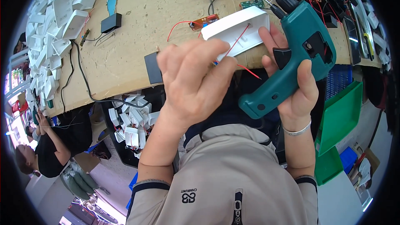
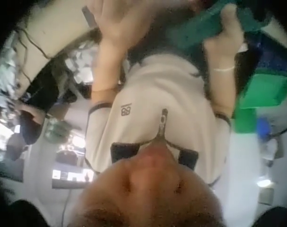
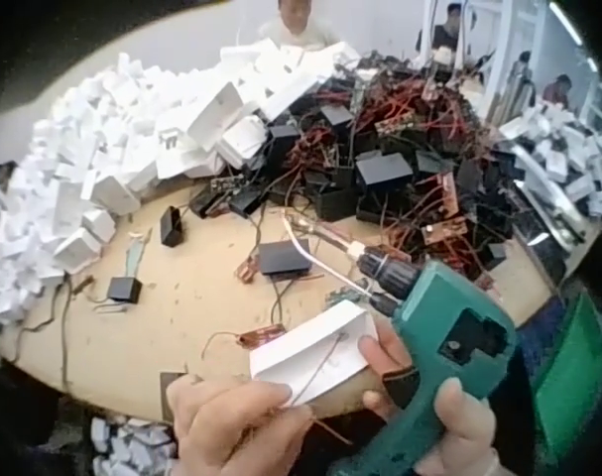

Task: Soldering wires and circuit boards into small electronic housings at an assembly station.

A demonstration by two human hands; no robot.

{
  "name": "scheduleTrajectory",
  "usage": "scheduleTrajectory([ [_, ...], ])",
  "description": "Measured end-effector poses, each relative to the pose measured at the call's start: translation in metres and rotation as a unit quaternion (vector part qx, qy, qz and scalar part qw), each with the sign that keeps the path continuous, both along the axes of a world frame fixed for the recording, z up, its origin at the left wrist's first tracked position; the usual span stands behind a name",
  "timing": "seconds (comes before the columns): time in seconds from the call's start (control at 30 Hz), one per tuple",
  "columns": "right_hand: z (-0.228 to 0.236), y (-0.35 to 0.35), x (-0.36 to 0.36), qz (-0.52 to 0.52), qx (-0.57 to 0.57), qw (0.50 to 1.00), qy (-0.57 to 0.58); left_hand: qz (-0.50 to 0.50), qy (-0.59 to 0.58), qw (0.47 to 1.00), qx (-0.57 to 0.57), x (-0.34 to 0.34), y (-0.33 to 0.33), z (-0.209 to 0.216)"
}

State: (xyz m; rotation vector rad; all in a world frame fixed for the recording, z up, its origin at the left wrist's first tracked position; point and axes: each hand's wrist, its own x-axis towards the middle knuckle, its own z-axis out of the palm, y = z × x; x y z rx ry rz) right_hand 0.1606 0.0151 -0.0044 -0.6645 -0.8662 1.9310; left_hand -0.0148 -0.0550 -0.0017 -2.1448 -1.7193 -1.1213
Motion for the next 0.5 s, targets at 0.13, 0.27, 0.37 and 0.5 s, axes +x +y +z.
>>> scheduleTrajectory([
  [0.13, 0.0, -0.012, -0.012, -0.032, -0.009, 0.999, 0.014, -0.048, -0.056, 0.997, 0.012, 0.008, -0.001, -0.005],
  [0.27, -0.011, -0.021, -0.019, -0.044, 0.013, 0.997, 0.067, -0.002, -0.071, 0.997, 0.032, 0.009, 0.006, -0.001],
  [0.37, -0.013, -0.023, -0.022, -0.036, 0.013, 0.996, 0.075, 0.016, -0.045, 0.996, 0.076, 0.009, 0.018, -0.005],
  [0.5, -0.014, -0.022, -0.022, -0.034, 0.015, 0.997, 0.068, 0.031, -0.027, 0.999, 0.034, 0.007, 0.024, 0.0],
])
